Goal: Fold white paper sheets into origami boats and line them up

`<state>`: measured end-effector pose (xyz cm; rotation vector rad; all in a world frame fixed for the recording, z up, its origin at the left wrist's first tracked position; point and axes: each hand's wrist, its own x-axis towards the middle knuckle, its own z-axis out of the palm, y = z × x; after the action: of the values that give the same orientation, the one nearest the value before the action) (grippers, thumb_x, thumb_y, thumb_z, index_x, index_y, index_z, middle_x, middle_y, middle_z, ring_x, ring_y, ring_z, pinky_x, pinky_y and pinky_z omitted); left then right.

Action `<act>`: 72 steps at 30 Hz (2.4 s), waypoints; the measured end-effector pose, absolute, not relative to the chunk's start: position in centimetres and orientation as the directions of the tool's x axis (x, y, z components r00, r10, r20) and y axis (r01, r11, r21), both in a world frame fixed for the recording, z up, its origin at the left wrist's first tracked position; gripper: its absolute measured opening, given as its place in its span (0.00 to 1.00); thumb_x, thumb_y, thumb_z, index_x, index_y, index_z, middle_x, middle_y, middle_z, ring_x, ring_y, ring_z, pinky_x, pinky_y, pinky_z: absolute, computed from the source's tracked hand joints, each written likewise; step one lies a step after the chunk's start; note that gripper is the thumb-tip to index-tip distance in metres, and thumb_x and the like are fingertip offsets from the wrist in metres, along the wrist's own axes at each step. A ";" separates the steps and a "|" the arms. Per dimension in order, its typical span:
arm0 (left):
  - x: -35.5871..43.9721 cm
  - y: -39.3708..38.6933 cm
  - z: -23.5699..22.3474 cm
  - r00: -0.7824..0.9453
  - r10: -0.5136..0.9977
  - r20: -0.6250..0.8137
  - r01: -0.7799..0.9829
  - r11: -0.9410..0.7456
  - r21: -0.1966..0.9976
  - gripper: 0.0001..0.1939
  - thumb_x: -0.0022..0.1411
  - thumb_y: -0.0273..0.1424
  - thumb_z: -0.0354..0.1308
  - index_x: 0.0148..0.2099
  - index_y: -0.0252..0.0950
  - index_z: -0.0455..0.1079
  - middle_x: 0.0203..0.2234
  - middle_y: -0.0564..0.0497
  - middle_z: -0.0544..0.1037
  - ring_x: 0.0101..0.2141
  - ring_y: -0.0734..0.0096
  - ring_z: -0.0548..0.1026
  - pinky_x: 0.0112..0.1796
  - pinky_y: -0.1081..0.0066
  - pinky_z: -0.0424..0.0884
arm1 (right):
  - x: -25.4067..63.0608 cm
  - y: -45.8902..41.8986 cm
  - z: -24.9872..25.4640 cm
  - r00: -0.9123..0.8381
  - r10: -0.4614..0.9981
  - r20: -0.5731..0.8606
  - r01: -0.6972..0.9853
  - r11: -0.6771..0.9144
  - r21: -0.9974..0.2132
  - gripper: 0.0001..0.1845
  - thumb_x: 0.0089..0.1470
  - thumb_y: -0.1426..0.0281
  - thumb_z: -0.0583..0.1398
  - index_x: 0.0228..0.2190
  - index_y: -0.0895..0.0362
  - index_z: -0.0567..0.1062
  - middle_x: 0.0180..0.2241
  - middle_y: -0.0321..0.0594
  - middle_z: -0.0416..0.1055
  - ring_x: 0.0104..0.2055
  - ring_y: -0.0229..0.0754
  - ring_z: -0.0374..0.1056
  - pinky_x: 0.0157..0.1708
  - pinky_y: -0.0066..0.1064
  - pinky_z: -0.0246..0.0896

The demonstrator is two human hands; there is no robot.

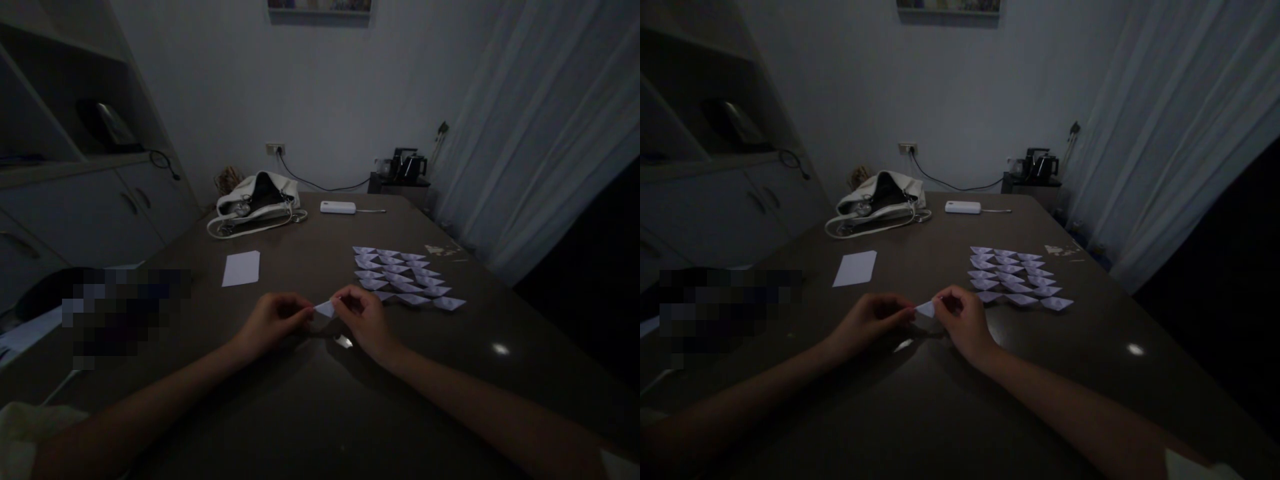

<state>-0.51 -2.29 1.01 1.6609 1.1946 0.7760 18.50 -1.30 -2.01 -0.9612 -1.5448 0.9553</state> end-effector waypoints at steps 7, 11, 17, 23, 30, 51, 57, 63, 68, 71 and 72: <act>-0.4 -2.2 1.2 0.317 0.948 -0.026 0.307 -0.077 0.948 0.12 0.55 0.36 0.59 0.32 0.30 0.72 0.23 0.50 0.77 0.26 0.72 0.74 0.29 0.74 0.68 | 18.5 -1.5 -1.8 -0.149 0.927 0.345 0.080 0.359 -0.930 0.06 0.51 0.68 0.60 0.26 0.57 0.71 0.24 0.35 0.68 0.27 0.37 0.66 0.27 0.27 0.60; -0.3 -2.2 0.9 0.303 0.953 -0.026 0.248 -0.053 0.967 0.11 0.54 0.35 0.60 0.31 0.30 0.71 0.22 0.51 0.76 0.24 0.73 0.73 0.28 0.75 0.67 | 18.4 -1.6 -1.7 -0.140 0.923 0.358 0.092 0.372 -0.924 0.06 0.51 0.68 0.60 0.26 0.58 0.72 0.24 0.35 0.68 0.27 0.37 0.65 0.27 0.27 0.60; -0.5 -2.0 0.4 0.325 0.946 0.007 0.208 -0.079 0.975 0.10 0.54 0.35 0.60 0.30 0.31 0.69 0.22 0.52 0.75 0.24 0.73 0.73 0.28 0.75 0.67 | 18.3 -1.7 -1.7 -0.155 0.917 0.368 0.101 0.385 -0.917 0.06 0.51 0.69 0.60 0.26 0.58 0.72 0.24 0.36 0.69 0.27 0.37 0.65 0.27 0.27 0.59; -0.4 -2.2 0.7 0.365 0.931 0.008 0.271 -0.115 0.956 0.13 0.55 0.36 0.60 0.37 0.31 0.72 0.25 0.51 0.76 0.26 0.71 0.73 0.29 0.73 0.68 | 18.4 -1.6 -1.8 -0.169 0.916 0.365 0.134 0.388 -0.912 0.05 0.51 0.69 0.59 0.26 0.58 0.73 0.24 0.36 0.69 0.27 0.37 0.65 0.27 0.27 0.59; -0.5 -2.4 1.1 0.389 0.921 -0.011 0.380 -0.149 0.913 0.15 0.58 0.39 0.56 0.32 0.30 0.73 0.22 0.50 0.75 0.25 0.71 0.73 0.27 0.74 0.66 | 18.3 -1.8 -1.8 -0.210 0.911 0.355 0.142 0.388 -0.911 0.06 0.52 0.69 0.59 0.27 0.58 0.72 0.23 0.35 0.69 0.27 0.36 0.66 0.27 0.26 0.60; -0.6 -2.6 1.4 0.350 0.930 0.115 0.436 -0.271 0.858 0.13 0.56 0.37 0.56 0.31 0.31 0.73 0.22 0.49 0.76 0.25 0.68 0.72 0.26 0.73 0.67 | 18.2 -2.0 -1.3 -0.281 0.892 0.353 0.110 0.396 -0.912 0.06 0.51 0.68 0.61 0.27 0.58 0.76 0.25 0.38 0.73 0.28 0.37 0.68 0.29 0.27 0.62; -0.5 -2.7 1.8 0.304 0.946 0.110 0.440 -0.242 0.865 0.12 0.55 0.36 0.56 0.30 0.31 0.73 0.22 0.49 0.75 0.24 0.70 0.71 0.25 0.74 0.65 | 18.1 -1.8 -2.0 -0.407 0.885 0.226 0.080 0.281 -0.956 0.10 0.50 0.64 0.62 0.27 0.59 0.74 0.24 0.36 0.70 0.25 0.35 0.64 0.24 0.25 0.59; -0.6 -2.6 1.8 0.311 0.947 0.078 0.386 -0.201 0.900 0.14 0.55 0.39 0.57 0.31 0.31 0.73 0.23 0.49 0.76 0.24 0.70 0.72 0.26 0.73 0.66 | 18.2 -2.0 -1.8 -0.458 0.864 0.210 0.143 0.304 -0.942 0.12 0.51 0.65 0.60 0.22 0.59 0.72 0.19 0.33 0.64 0.22 0.33 0.60 0.23 0.25 0.55; -0.4 -2.7 1.9 0.360 0.929 0.086 0.357 -0.222 0.907 0.14 0.58 0.39 0.57 0.32 0.31 0.72 0.24 0.50 0.76 0.27 0.69 0.73 0.28 0.73 0.68 | 18.3 -2.0 -1.2 -0.470 0.855 0.217 0.141 0.316 -0.938 0.11 0.51 0.66 0.60 0.21 0.59 0.72 0.20 0.33 0.64 0.22 0.33 0.60 0.23 0.25 0.54; -0.5 -2.5 1.7 0.367 0.924 0.103 0.409 -0.260 0.875 0.15 0.60 0.39 0.54 0.31 0.32 0.71 0.23 0.51 0.74 0.26 0.71 0.71 0.27 0.75 0.66 | 18.3 -1.9 -1.2 -0.439 0.868 0.231 0.101 0.303 -0.948 0.11 0.51 0.67 0.60 0.21 0.59 0.71 0.19 0.33 0.64 0.22 0.34 0.60 0.23 0.24 0.55; -0.5 -2.4 1.5 0.367 0.924 0.113 0.436 -0.277 0.856 0.16 0.61 0.39 0.53 0.30 0.32 0.71 0.22 0.52 0.74 0.26 0.71 0.71 0.26 0.75 0.65 | 18.3 -1.8 -1.3 -0.426 0.873 0.235 0.090 0.300 -0.950 0.11 0.51 0.67 0.60 0.21 0.58 0.71 0.19 0.33 0.64 0.22 0.33 0.60 0.23 0.24 0.55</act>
<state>-0.52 -2.45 1.54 1.8689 1.1826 0.8135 18.35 -1.81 -1.26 -0.8730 -1.7511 1.2089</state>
